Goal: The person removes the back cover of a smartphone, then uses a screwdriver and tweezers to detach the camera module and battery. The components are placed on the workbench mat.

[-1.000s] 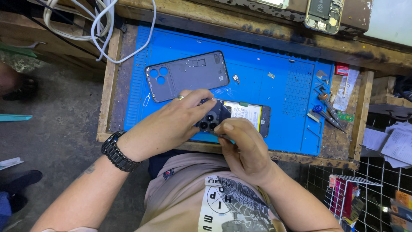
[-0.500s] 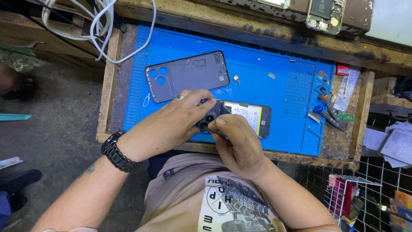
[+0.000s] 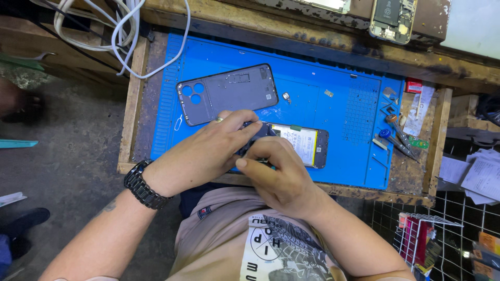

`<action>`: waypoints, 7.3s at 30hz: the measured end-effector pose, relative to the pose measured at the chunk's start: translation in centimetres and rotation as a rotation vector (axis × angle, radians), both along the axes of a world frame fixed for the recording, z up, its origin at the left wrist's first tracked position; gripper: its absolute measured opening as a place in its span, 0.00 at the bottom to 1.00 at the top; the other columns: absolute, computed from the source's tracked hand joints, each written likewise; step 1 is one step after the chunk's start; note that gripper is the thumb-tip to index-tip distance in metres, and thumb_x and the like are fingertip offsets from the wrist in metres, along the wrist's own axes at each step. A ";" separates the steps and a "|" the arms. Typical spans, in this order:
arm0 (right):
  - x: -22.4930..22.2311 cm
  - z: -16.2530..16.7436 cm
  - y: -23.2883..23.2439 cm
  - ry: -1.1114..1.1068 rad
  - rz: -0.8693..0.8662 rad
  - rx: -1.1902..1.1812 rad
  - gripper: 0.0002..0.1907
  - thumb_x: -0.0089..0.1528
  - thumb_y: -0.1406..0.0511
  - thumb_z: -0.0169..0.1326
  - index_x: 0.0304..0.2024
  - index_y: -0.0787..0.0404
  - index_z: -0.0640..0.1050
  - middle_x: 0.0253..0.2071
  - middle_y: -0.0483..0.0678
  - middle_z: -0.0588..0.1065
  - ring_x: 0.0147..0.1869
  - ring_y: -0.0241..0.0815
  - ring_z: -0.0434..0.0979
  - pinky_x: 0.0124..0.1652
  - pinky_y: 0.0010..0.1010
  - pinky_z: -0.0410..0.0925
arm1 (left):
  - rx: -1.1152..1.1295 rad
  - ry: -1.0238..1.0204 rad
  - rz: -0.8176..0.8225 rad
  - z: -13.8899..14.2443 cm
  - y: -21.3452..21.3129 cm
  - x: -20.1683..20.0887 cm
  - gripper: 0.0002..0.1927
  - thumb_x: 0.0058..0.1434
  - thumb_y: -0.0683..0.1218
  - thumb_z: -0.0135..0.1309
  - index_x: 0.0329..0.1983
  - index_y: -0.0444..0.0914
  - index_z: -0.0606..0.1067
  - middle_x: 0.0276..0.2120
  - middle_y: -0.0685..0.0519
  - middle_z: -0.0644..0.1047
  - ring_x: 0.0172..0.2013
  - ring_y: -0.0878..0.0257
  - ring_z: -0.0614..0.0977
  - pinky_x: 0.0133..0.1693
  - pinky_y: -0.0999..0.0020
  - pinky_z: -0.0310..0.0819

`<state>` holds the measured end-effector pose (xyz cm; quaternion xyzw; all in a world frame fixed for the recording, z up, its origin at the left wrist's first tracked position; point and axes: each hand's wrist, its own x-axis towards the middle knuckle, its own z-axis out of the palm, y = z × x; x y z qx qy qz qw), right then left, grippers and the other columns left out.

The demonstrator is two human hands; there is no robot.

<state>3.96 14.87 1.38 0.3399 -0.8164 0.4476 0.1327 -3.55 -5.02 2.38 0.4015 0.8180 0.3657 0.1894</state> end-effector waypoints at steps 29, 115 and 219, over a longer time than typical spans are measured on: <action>3.4 -2.4 3.7 -0.070 -0.299 -0.382 0.33 0.71 0.79 0.49 0.75 0.54 0.57 0.51 0.56 0.74 0.54 0.44 0.78 0.59 0.37 0.74 | 0.041 0.062 0.001 0.7 0.0 0.0 0.32 0.52 0.39 0.62 0.62 0.33 0.69 0.60 0.45 0.69 0.54 0.44 0.74 0.54 0.56 0.71; -7.7 2.4 5.1 0.043 0.162 0.705 0.12 0.55 0.64 0.56 0.40 0.51 0.85 0.41 0.45 0.73 0.47 0.46 0.72 0.44 0.38 0.63 | 0.008 0.335 0.135 -1.8 0.0 2.3 0.27 0.54 0.49 0.64 0.54 0.34 0.71 0.63 0.43 0.70 0.58 0.45 0.70 0.55 0.48 0.62; -1.9 1.6 8.7 -0.232 -0.241 0.467 0.08 0.60 0.68 0.62 0.43 0.60 0.80 0.37 0.49 0.75 0.38 0.49 0.78 0.37 0.37 0.71 | -0.010 0.293 0.130 -1.5 -0.1 2.2 0.23 0.55 0.49 0.63 0.51 0.35 0.72 0.64 0.43 0.70 0.57 0.45 0.71 0.54 0.50 0.63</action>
